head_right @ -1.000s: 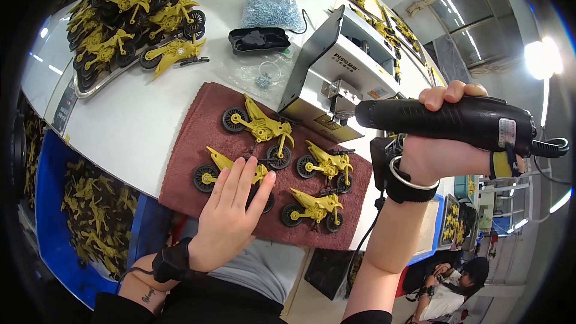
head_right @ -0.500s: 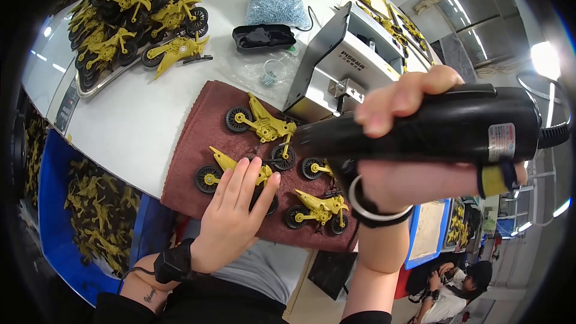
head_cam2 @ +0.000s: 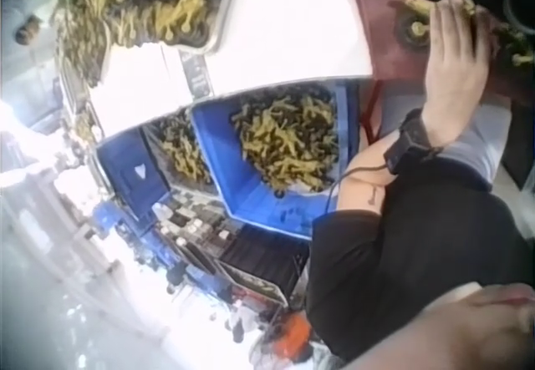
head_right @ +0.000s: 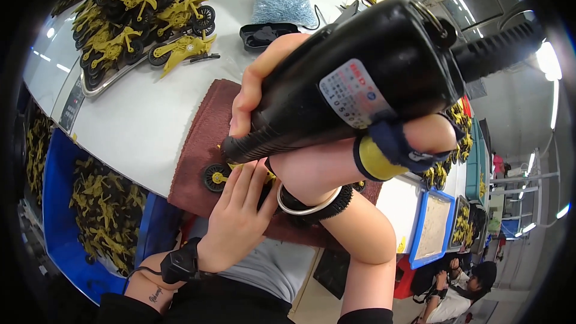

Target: Using a heat gun and an automated screw/pin feeder to assemble small toy motorcycle models.

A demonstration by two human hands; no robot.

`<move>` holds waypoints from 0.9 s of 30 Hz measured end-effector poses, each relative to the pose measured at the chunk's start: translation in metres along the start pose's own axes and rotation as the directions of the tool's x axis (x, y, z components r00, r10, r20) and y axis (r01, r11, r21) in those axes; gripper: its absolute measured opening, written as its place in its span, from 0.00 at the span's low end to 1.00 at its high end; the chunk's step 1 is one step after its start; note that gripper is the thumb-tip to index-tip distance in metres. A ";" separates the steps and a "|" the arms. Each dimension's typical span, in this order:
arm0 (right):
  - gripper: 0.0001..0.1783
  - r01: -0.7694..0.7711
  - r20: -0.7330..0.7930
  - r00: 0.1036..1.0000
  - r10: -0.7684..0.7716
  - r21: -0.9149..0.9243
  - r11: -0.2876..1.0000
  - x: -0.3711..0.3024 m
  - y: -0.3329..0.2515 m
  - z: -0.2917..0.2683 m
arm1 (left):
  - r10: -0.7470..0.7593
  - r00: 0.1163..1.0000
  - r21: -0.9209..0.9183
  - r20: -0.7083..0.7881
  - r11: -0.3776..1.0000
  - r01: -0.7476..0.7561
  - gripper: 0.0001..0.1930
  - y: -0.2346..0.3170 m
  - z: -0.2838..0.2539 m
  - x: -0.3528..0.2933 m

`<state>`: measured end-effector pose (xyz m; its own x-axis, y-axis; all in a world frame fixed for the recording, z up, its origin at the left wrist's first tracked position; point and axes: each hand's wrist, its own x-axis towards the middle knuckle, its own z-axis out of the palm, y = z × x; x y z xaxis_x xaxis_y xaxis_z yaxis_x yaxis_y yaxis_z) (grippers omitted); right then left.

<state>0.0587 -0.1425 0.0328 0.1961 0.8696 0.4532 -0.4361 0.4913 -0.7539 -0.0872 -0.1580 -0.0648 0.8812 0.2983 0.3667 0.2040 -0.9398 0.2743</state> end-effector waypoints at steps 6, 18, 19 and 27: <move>0.59 0.034 0.028 0.999 -0.037 0.085 0.996 0.004 0.011 0.003 | -0.014 1.000 -0.011 0.006 1.000 0.014 0.23 0.001 -0.002 0.000; 0.47 0.207 0.124 0.975 -0.182 -0.232 0.950 -0.002 -0.037 0.003 | -0.026 0.999 0.068 0.025 0.997 0.025 0.29 0.002 -0.007 0.000; 0.43 0.256 0.105 0.966 -0.234 -0.336 0.906 -0.004 -0.063 0.008 | -0.019 0.994 -0.082 0.107 0.996 0.028 0.35 0.003 -0.019 0.004; 0.53 0.286 -0.177 0.887 -0.426 -0.515 0.808 -0.010 -0.136 -0.025 | 0.114 0.988 -0.297 -0.100 0.945 -0.139 0.30 -0.044 -0.093 0.063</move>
<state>0.1381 -0.2169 0.1192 0.5151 0.5707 0.6395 0.1562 0.6711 -0.7247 -0.0802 -0.0824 0.0287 0.8519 0.2040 0.4823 -0.0568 -0.8795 0.4724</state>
